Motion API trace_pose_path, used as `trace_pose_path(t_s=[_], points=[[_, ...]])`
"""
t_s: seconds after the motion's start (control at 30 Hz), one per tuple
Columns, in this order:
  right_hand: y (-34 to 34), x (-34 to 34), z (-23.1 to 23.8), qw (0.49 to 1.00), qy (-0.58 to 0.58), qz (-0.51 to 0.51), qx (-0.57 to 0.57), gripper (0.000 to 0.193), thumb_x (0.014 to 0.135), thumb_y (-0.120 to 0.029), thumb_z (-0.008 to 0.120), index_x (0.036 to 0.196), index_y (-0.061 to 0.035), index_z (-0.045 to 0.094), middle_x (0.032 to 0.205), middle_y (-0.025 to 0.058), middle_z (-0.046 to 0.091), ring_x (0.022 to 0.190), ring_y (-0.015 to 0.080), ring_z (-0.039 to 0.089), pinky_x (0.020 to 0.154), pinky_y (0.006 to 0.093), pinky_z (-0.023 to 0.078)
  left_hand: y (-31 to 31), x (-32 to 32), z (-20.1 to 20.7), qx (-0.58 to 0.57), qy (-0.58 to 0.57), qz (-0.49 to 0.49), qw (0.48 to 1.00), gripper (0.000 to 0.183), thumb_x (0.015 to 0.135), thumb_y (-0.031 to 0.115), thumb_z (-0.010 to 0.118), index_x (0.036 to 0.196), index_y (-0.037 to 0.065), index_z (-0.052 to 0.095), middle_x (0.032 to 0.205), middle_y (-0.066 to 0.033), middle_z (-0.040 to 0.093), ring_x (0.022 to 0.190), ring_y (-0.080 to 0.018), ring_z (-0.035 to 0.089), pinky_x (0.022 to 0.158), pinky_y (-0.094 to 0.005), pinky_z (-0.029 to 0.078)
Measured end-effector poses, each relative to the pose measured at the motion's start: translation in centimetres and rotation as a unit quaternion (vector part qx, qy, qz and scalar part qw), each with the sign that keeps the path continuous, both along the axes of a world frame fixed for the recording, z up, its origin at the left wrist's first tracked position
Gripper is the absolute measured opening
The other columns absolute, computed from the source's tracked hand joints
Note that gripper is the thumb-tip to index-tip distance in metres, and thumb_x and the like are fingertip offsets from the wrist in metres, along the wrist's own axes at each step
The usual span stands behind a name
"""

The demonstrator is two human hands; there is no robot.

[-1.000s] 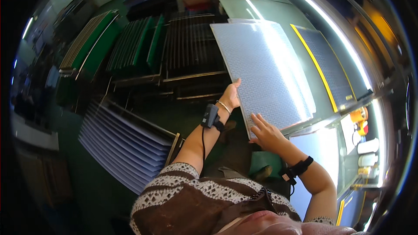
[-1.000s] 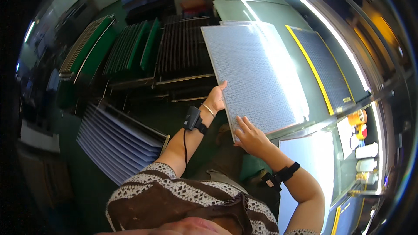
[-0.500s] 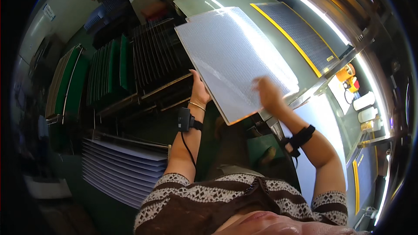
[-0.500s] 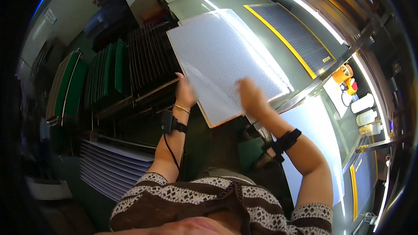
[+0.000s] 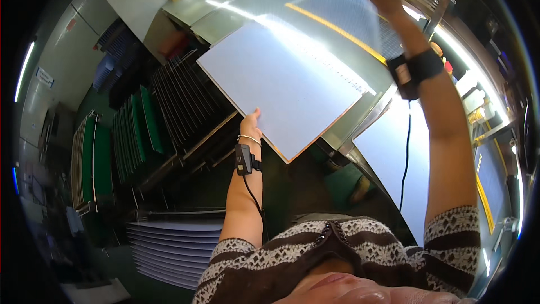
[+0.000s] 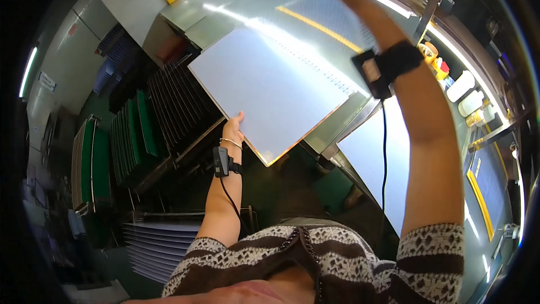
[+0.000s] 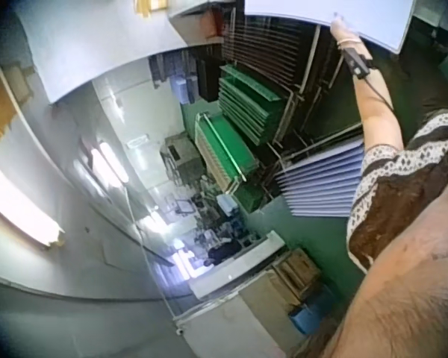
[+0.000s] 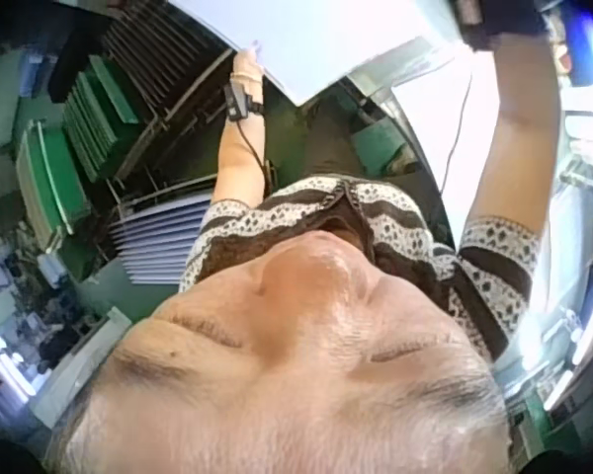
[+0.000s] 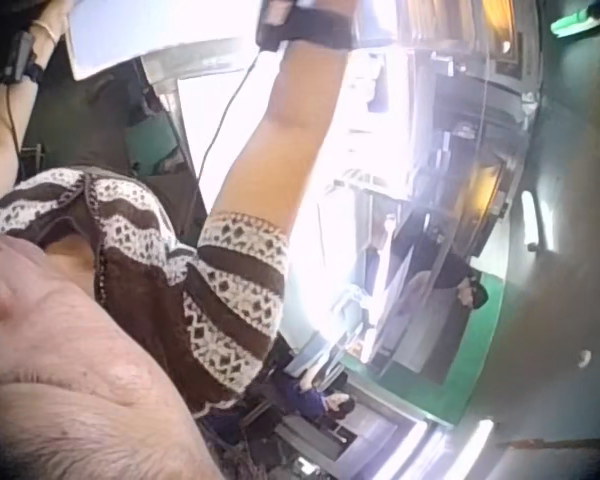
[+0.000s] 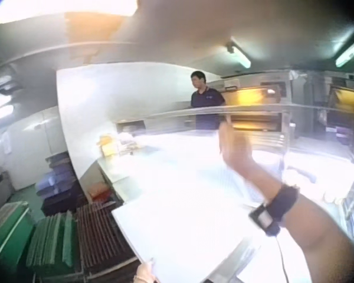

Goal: The recorder is inspecting and sorting large, thin panels, possibly printed circuit boards or screen components, on a light table and placing them into a vertical rack.

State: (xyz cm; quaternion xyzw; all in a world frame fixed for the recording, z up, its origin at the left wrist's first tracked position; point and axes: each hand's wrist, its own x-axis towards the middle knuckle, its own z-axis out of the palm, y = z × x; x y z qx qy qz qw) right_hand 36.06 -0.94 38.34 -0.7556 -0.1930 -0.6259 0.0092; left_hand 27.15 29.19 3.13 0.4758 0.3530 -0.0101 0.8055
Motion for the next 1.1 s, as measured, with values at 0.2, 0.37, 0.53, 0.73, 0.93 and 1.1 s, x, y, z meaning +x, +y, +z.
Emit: trace_pose_path(t_s=[0.2, 0.37, 0.53, 0.73, 0.93, 1.1], points=[[-4.3, -12.7, 4.9, 0.974, 0.038, 0.211, 0.069, 0.007, 0.084, -0.008, 0.046, 0.082, -0.0023, 0.049, 0.068, 0.0103, 0.054, 0.062, 0.0209, 0.057, 0.056, 0.0305, 0.045, -0.1, 0.0, 0.7, -0.019, -0.067, 0.0, 0.998, 0.028, 0.081, 0.009, 0.06, 0.102, -0.009, 0.053, 0.103, -0.0153, 0.057, 0.088, -0.0244, 0.058, 0.076, -0.0389, 0.048], [-12.3, -24.7, 1.4, 0.937, 0.201, 0.175, 0.224, 0.018, 0.088, -0.015, 0.05, 0.095, 0.0011, 0.055, 0.085, 0.0117, 0.063, 0.081, 0.0209, 0.062, 0.078, 0.0278, 0.047, -1.8, -0.9, 5.3, 0.498, -0.207, 0.116, 0.834, 0.071, 0.083, 0.044, 0.054, 0.129, -0.003, 0.03, 0.124, -0.0265, 0.037, 0.117, -0.0349, 0.037, 0.095, -0.0433, 0.033], [-17.9, -35.7, -8.5, 0.822, 0.29, 0.087, 0.483, 0.032, 0.086, -0.008, 0.052, 0.116, 0.0016, 0.048, 0.109, 0.0149, 0.055, 0.087, 0.017, 0.06, 0.083, 0.0292, 0.047, -3.5, 2.5, 9.7, -0.37, -0.286, -0.33, 0.82, 0.102, 0.073, 0.074, 0.037, 0.139, 0.003, 0.004, 0.141, -0.0244, 0.013, 0.126, -0.0418, 0.024, 0.102, -0.0511, 0.024], [-16.9, -44.8, -22.0, 0.544, 0.311, -0.02, 0.779, 0.031, 0.081, -0.004, 0.057, 0.112, 0.0027, 0.051, 0.088, 0.0147, 0.06, 0.076, 0.0153, 0.062, 0.069, 0.0251, 0.052, -8.0, 9.4, 9.0, -0.273, -0.157, -0.557, 0.769, 0.089, 0.079, 0.065, 0.04, 0.138, 0.004, 0.014, 0.138, -0.0232, 0.024, 0.123, -0.0394, 0.032, 0.098, -0.0512, 0.032], [-15.3, -54.3, -26.1, 0.512, 0.327, -0.188, 0.772, 0.008, 0.082, -0.006, 0.057, 0.08, 0.0019, 0.057, 0.067, 0.0053, 0.058, 0.056, 0.0092, 0.058, 0.051, 0.0196, 0.048, -18.0, 13.7, 7.9, 0.241, -0.132, -0.665, 0.694, 0.035, 0.086, 0.024, 0.056, 0.113, 0.003, 0.051, 0.098, -0.0125, 0.061, 0.079, -0.0198, 0.062, 0.07, -0.0309, 0.051], [-16.2, -58.3, -25.1, 0.52, 0.225, -0.227, 0.792, 0.008, 0.082, -0.004, 0.055, 0.078, 0.0035, 0.057, 0.068, 0.0058, 0.059, 0.059, 0.0102, 0.059, 0.055, 0.0211, 0.05, -26.4, 12.5, 10.7, 0.231, -0.325, -0.616, 0.679, 0.02, 0.087, 0.017, 0.056, 0.098, 0.001, 0.06, 0.083, -0.0087, 0.064, 0.067, -0.0125, 0.061, 0.063, -0.0226, 0.05]])
